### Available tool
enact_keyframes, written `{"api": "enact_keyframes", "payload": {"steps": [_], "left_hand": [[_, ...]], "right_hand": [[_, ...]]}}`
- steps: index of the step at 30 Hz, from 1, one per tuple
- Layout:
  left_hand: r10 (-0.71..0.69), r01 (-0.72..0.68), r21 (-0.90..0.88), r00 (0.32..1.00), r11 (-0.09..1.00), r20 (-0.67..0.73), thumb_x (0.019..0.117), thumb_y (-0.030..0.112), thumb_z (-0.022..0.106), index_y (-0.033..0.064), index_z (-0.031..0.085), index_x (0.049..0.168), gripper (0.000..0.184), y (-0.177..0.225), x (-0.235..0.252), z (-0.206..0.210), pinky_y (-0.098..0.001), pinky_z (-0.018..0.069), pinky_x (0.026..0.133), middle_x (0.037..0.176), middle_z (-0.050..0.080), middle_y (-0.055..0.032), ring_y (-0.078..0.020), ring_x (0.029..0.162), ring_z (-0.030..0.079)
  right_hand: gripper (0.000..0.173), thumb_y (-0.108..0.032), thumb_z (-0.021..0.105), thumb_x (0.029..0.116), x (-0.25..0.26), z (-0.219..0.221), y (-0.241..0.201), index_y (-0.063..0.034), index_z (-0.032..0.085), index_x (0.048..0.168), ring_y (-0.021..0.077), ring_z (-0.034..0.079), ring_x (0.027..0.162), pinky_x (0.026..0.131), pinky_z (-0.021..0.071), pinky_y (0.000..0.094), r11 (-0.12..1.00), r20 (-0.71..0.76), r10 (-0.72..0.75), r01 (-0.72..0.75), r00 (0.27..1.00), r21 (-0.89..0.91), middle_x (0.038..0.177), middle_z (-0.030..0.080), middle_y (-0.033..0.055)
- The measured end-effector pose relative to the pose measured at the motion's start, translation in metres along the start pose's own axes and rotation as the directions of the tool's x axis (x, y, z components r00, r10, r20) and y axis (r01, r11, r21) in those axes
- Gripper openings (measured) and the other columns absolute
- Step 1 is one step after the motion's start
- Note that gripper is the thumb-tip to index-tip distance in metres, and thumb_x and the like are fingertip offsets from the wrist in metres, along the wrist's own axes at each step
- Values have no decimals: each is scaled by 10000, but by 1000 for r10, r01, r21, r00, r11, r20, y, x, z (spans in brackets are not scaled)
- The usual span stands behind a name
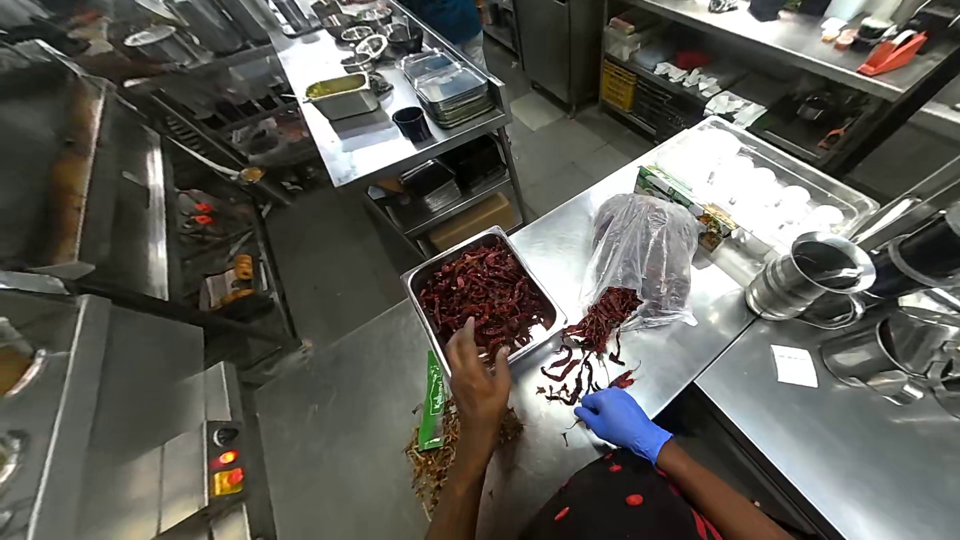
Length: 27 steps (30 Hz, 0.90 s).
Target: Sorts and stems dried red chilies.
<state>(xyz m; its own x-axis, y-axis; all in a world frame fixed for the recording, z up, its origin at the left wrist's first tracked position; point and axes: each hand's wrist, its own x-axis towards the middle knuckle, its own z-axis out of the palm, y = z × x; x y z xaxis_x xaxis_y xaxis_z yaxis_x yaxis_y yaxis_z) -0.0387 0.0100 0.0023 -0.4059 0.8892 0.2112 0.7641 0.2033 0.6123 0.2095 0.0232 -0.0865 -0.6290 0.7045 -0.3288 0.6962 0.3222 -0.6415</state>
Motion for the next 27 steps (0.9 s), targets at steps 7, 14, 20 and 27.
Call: {"api": "enact_keyframes", "payload": {"steps": [7,14,20,27], "left_hand": [[235,-250,-2,907,968,349,995,192,615,63,730,1199,267,-38,-35,75,-465,604,862,1109,724,-116,-250,927,717],[-29,-67,252,932,966,362,1002,250,623,112,742,1119,216,-37,-34,119,-543,577,881,1242,671,-152,-344,1075,683],[22,2,-114,977,993,211,938,195,715,83,734,972,119,-26,-49,105,-450,593,706,983,702,-84,-220,764,675],[140,-112,-282,987,953,81,854,148,731,102,760,910,78,4,-86,90,-336,596,679,1058,694,-54,-138,791,666]], "right_hand": [[529,-572,445,1026,3,-10,-6,-232,612,1396,218,692,974,883,551,503,978,-44,75,-65,996,198,1086,719,48],[488,-534,417,1046,-4,-15,0,-208,707,1265,197,693,987,903,540,485,978,-28,91,-85,995,189,1080,733,36],[459,-519,449,1045,-2,-16,-1,-223,693,1296,144,686,1046,952,537,434,913,9,97,-92,995,397,1159,726,16],[397,-438,510,1059,12,-7,-16,-115,737,1022,126,669,855,807,554,354,699,-99,120,-13,988,715,907,707,21]]}}
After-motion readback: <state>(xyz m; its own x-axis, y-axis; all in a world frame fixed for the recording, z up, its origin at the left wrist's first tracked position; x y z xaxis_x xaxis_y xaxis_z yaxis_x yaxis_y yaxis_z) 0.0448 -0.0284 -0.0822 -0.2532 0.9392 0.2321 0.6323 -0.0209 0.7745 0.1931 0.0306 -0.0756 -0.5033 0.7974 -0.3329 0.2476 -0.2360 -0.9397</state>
